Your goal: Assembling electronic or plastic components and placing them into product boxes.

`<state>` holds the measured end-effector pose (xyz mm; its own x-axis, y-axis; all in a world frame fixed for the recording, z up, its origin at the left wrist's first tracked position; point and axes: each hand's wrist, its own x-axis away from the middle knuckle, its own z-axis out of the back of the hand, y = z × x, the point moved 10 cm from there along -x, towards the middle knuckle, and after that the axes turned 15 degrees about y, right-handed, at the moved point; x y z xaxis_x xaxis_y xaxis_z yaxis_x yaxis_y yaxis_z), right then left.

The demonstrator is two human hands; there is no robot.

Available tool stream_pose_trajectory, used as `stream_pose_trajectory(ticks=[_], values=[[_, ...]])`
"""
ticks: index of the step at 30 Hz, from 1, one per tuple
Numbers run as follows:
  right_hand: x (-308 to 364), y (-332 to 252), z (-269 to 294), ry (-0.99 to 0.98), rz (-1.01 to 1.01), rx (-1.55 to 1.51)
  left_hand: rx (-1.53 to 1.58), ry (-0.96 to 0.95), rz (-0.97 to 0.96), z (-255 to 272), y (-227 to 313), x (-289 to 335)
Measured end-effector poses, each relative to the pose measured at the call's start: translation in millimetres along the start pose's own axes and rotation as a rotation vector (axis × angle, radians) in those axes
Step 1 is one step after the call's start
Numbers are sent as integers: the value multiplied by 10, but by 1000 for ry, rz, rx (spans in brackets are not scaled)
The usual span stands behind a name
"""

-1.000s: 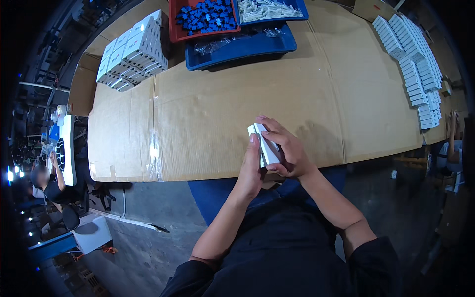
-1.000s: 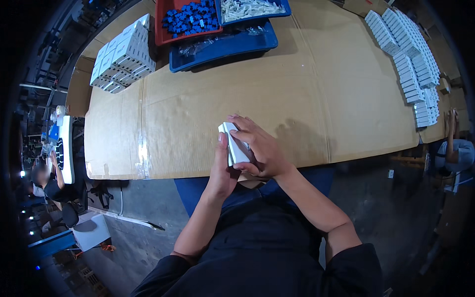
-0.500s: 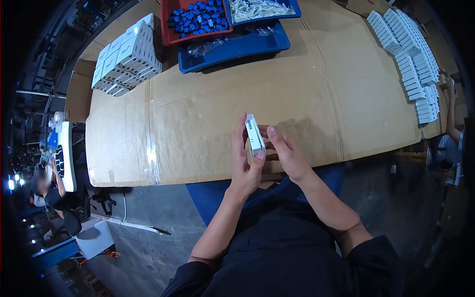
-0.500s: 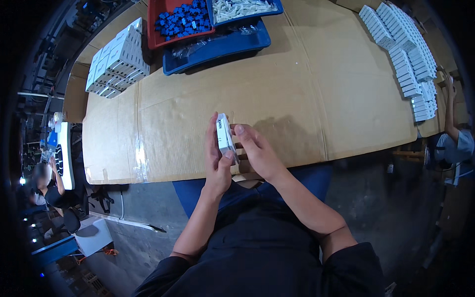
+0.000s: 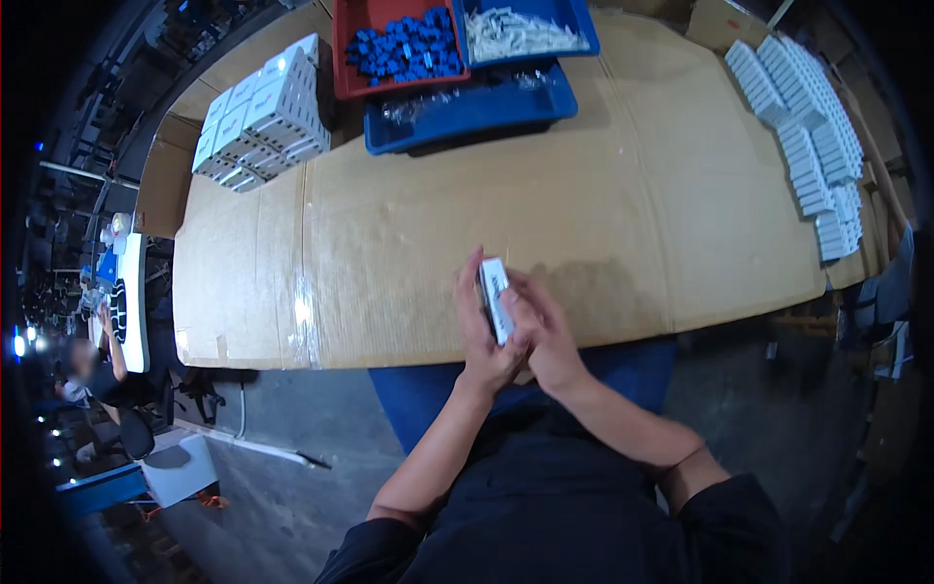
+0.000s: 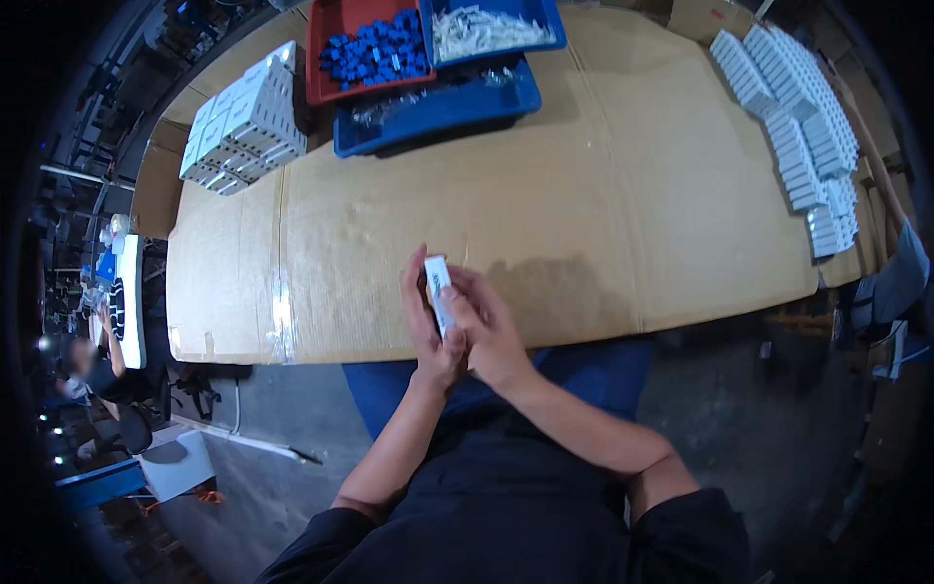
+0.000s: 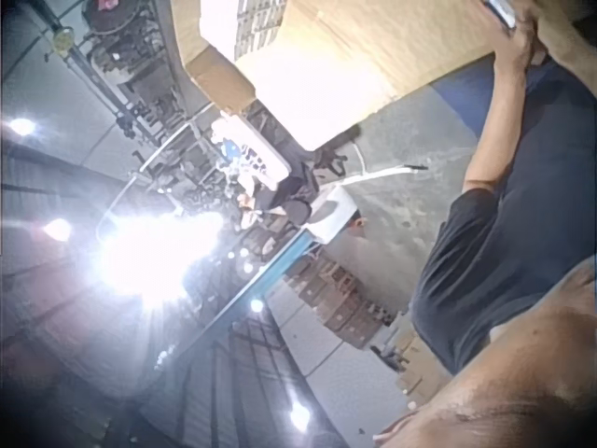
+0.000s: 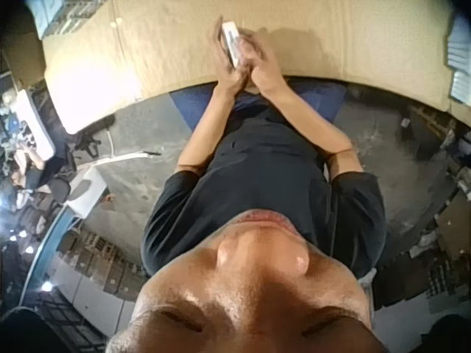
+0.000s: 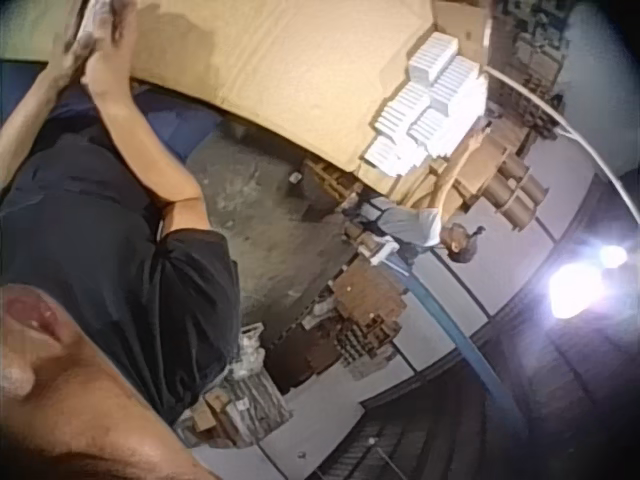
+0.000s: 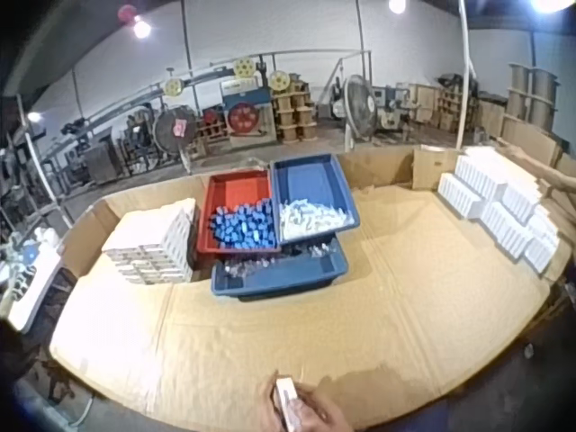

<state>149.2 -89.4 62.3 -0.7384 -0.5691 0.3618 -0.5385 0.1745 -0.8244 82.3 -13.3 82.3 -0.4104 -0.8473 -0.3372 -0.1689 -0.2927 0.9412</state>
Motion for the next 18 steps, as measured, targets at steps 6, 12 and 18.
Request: stream_pose_trajectory(ticks=[6, 12, 18], values=[[104, -44, -133, 1, -22, 49, 6, 72, -81, 93, 109, -92], [165, 22, -163, -49, 48, 182, -7, 149, -103, 203, 136, -105], [339, -153, -276, -83, 139, 431, 51, 229, -131, 293, 171, -64]])
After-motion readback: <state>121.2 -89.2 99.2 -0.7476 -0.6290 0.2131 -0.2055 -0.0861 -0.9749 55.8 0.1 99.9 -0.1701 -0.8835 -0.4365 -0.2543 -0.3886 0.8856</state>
